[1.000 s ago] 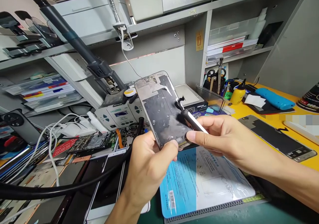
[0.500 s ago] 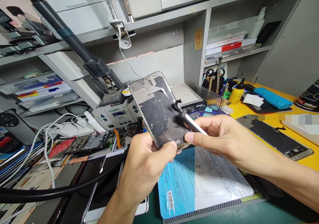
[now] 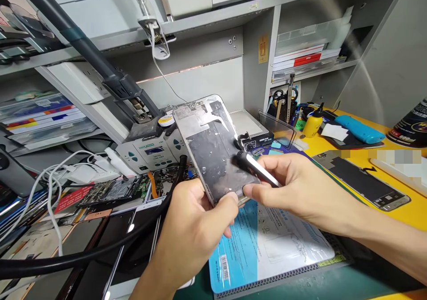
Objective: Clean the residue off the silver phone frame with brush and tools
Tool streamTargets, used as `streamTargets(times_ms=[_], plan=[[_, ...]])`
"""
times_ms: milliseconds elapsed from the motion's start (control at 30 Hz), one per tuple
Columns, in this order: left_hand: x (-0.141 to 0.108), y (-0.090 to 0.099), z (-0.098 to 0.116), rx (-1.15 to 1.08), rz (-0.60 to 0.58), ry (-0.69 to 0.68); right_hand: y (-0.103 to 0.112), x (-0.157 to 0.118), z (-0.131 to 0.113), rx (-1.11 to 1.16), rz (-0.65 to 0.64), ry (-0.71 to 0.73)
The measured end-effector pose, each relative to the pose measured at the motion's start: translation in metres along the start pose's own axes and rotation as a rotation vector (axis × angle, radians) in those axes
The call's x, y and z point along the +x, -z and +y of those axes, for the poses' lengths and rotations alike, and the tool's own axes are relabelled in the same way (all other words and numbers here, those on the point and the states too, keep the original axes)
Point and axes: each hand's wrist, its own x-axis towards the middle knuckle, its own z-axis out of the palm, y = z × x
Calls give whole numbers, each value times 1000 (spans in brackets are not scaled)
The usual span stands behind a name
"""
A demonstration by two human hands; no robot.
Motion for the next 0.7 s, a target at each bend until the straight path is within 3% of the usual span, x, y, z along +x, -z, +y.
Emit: streamTargets(times_ms=[533,700], plan=[[-3,2,0,13,-23,72,-2,-4,-6,35,-15,-23],[-3,0,6,9,33,94,1,-7,-4,64,-48,-25]])
